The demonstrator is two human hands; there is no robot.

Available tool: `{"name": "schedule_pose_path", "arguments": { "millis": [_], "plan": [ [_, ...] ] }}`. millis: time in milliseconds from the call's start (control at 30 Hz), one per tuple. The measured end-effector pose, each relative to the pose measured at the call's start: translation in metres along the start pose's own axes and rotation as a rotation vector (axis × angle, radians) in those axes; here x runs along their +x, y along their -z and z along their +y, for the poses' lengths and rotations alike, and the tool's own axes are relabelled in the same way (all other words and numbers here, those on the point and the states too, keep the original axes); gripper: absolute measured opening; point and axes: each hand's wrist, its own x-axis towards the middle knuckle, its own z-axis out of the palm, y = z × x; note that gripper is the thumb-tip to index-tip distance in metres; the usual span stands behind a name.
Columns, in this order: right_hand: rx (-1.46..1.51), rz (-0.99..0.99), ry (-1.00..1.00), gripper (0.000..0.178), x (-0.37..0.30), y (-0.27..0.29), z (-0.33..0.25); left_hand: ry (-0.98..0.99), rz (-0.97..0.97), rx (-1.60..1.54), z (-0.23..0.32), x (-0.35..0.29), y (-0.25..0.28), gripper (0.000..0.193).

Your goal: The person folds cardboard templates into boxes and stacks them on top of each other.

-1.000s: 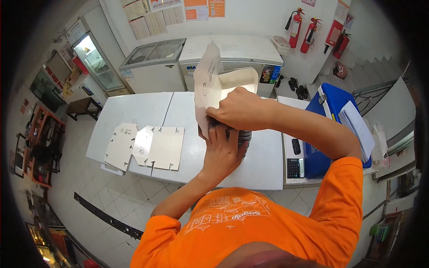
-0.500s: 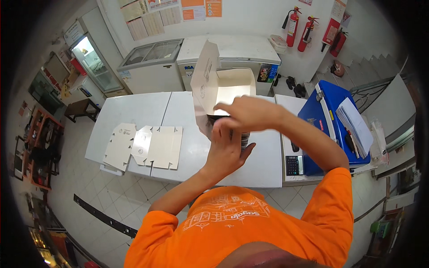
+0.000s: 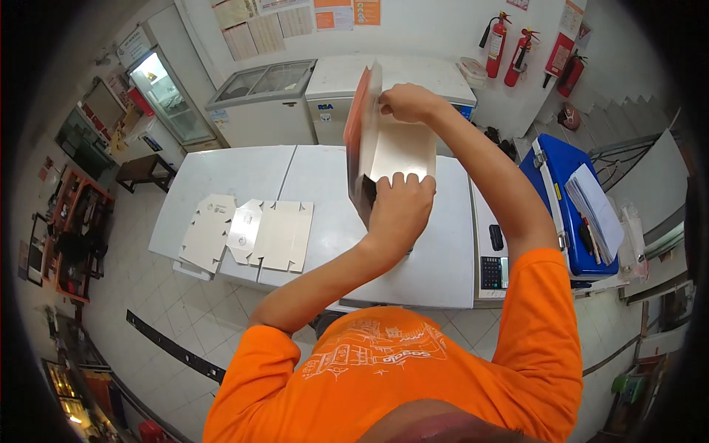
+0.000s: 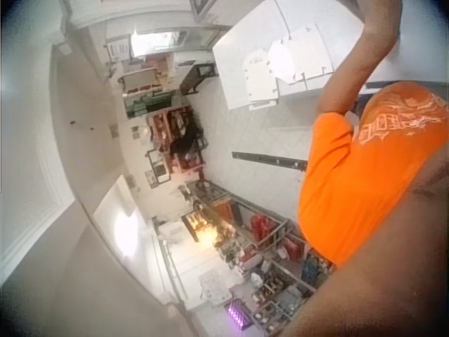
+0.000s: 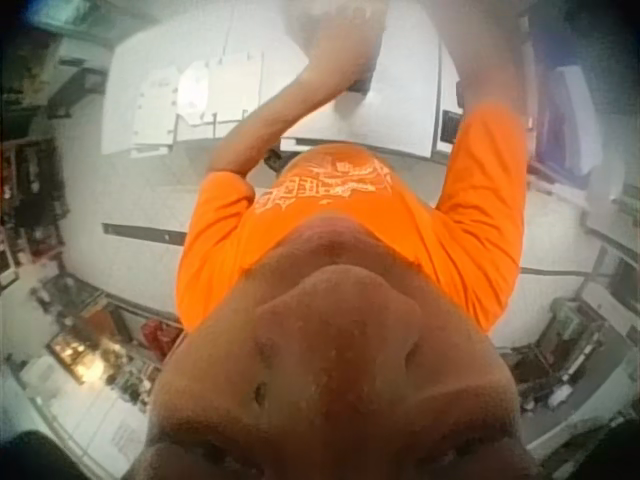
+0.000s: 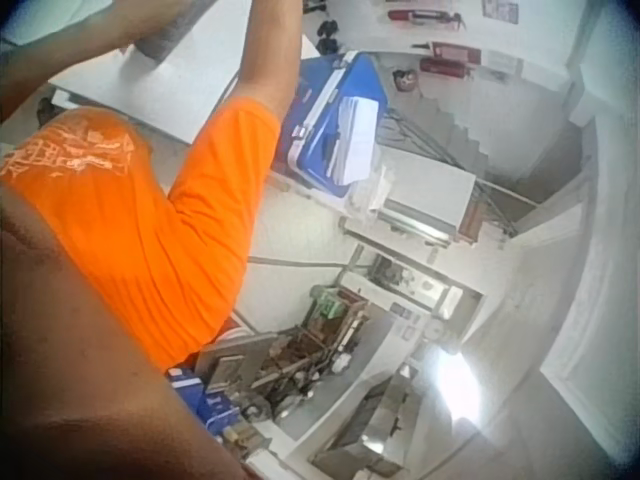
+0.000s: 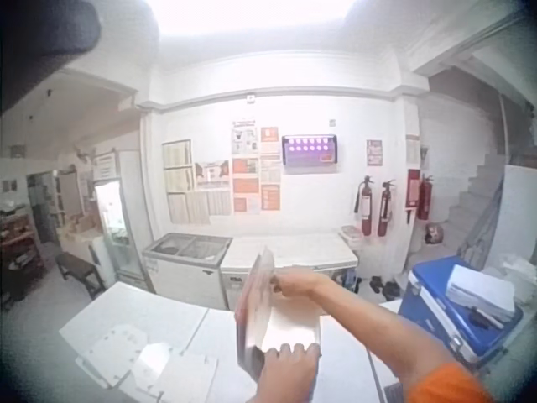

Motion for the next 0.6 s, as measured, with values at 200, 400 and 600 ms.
{"name": "schedule_pose_path", "arguments": {
  "millis": [200,400,600],
  "plan": [
    [-0.001,-0.095,-0.069,0.032,0.000,-0.002,-0.005,0.004,-0.029,-0.025,-0.008,-0.001,0.003,0.013],
    [0.025,-0.041,0.186,0.031,0.008,-0.010,0.007,0.009,0.190,-0.188,-0.006,-0.031,0.017,0.051],
    [0.206,0.226,-0.032,0.036,-0.053,-0.006,0.039,-0.577,0.158,-0.877,-0.050,-0.156,-0.046,0.024]
  ]
}}
